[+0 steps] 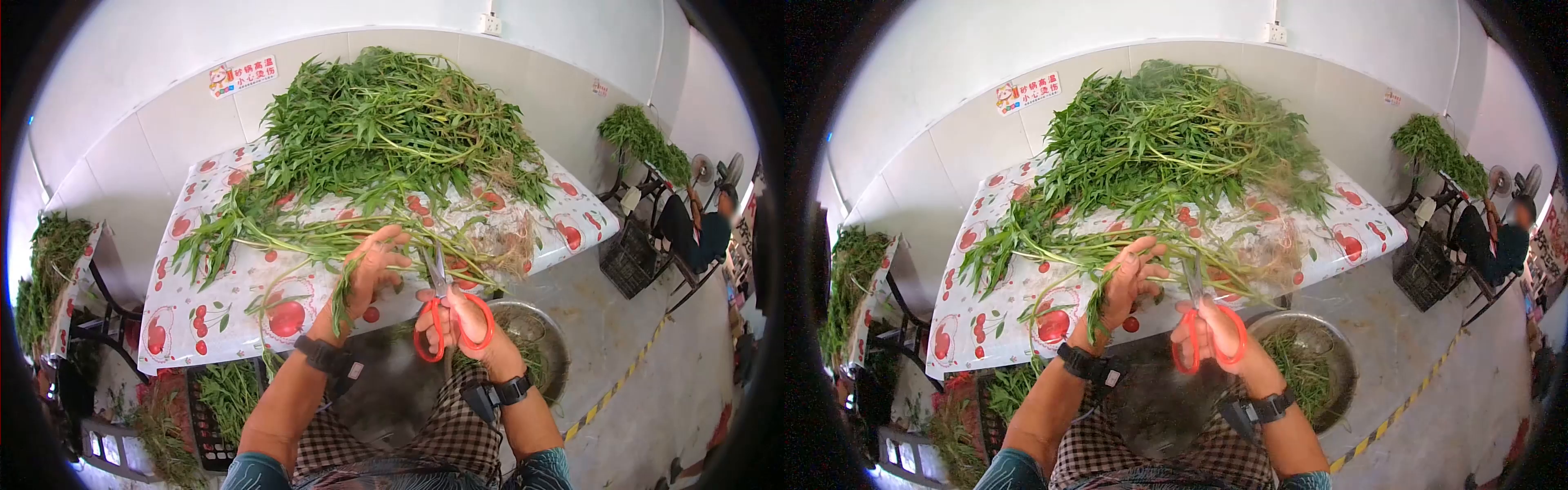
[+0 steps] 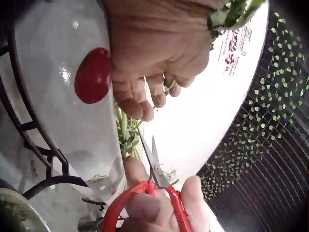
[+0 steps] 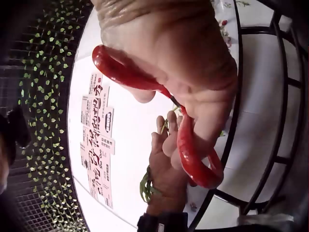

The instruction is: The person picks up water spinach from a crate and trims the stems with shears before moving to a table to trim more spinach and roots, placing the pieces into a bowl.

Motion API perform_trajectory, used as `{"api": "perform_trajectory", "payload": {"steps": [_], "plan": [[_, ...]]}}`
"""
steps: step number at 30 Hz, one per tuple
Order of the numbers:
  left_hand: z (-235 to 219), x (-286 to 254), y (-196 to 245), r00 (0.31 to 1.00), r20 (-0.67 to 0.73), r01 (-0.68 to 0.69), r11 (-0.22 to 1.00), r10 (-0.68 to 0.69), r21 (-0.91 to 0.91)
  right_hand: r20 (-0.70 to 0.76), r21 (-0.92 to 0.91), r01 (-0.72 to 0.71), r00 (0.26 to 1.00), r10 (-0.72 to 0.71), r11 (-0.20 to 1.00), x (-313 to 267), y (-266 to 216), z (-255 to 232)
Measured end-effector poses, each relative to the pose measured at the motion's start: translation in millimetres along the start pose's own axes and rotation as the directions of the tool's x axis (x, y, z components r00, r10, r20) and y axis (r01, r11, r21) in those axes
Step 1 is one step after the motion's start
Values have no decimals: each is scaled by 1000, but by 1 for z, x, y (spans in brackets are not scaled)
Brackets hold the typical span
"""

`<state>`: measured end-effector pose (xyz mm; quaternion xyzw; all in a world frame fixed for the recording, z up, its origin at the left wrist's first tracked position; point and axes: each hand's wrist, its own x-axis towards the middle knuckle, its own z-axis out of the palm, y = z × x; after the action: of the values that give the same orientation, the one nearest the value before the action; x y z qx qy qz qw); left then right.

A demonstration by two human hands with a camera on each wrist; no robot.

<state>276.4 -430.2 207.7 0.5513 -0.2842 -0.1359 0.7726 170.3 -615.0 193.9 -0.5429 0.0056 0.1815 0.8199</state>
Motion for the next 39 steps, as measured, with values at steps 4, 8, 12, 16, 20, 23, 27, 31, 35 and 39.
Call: {"api": "perform_trajectory", "payload": {"steps": [4,8,12,16,20,23,27,31,35,39], "plan": [[-1,1,-3,1000,-4,-9,997,9,-75,-54,-19,18,998,-19,1000,11,-4,1],[-2,0,-4,1000,-10,-17,995,16,-102,-101,-32,71,992,-74,997,17,-1,4],[-3,-1,-3,1000,-28,7,995,-9,-97,-105,-100,100,988,-110,990,18,0,4],[-7,-1,-8,997,-67,19,993,-27,-120,-129,-150,121,982,-141,981,17,-1,5],[-5,-2,-1,982,-187,31,999,-38,-40,-65,-73,214,974,-218,974,4,-1,9],[-8,-4,-6,981,-192,-21,996,4,-83,16,363,180,980,-200,914,-13,-8,12],[-13,1,-9,989,-128,62,993,-74,-96,-10,495,165,983,-184,853,-20,-6,8],[-11,5,-10,994,-92,33,976,-54,-213,-16,538,138,988,-153,831,-16,1,-6],[10,17,-7,988,-27,132,927,-151,-351,-108,542,173,985,-136,823,-15,0,-9],[36,52,-20,971,16,219,863,-238,-456,-140,545,183,982,-127,818,-12,2,-12]]}}
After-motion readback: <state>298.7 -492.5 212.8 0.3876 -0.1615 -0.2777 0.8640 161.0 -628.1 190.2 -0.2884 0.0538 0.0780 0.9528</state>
